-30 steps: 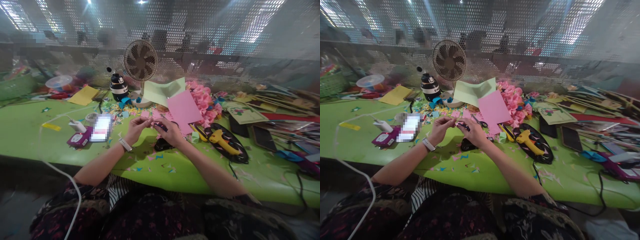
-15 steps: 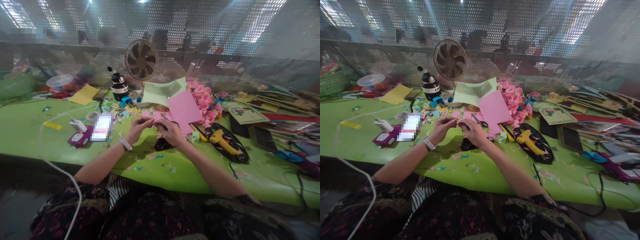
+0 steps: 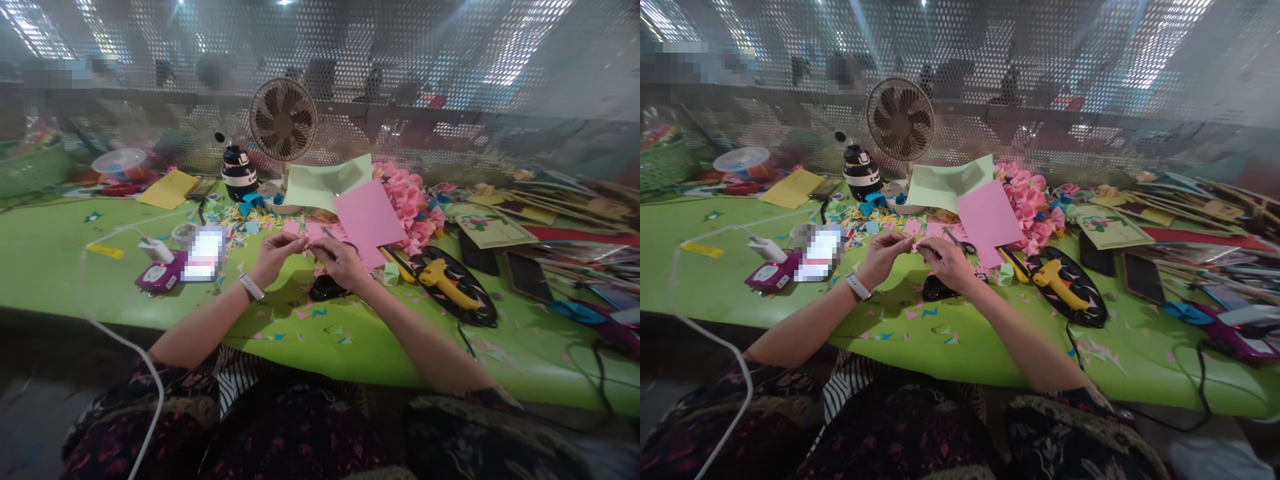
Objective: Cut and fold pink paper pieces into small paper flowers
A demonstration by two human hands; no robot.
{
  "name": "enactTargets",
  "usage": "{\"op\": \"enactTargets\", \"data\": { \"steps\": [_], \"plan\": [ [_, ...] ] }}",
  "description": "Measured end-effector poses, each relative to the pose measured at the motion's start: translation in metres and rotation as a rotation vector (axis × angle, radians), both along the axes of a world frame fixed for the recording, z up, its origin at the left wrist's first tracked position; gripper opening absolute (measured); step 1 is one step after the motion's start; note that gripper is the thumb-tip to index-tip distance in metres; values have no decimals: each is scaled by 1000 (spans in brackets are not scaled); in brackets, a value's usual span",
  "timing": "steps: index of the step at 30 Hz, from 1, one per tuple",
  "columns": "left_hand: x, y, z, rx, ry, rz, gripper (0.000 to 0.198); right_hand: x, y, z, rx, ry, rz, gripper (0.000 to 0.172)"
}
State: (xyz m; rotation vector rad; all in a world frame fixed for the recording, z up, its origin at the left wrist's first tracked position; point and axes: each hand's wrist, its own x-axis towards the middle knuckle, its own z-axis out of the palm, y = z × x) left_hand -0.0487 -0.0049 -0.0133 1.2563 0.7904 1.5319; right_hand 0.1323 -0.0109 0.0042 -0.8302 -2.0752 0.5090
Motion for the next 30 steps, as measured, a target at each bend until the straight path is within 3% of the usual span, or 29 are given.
{"op": "enactTargets", "data": {
  "steps": [13, 22, 26, 30],
  "plan": [
    [1, 0, -1, -3, 6, -9, 33, -1, -3, 2, -45, -13, 31, 23],
    [-8, 12, 7, -166, -253, 92, 38, 6, 6, 1, -31, -99, -23, 23],
    [-13, 15, 8, -184, -242, 116, 38, 18, 16, 8, -131, -210, -166, 24],
    [-11, 12, 4, -198, -94, 2, 35, 33, 28, 13, -269, -419, -345, 21]
  ]
}}
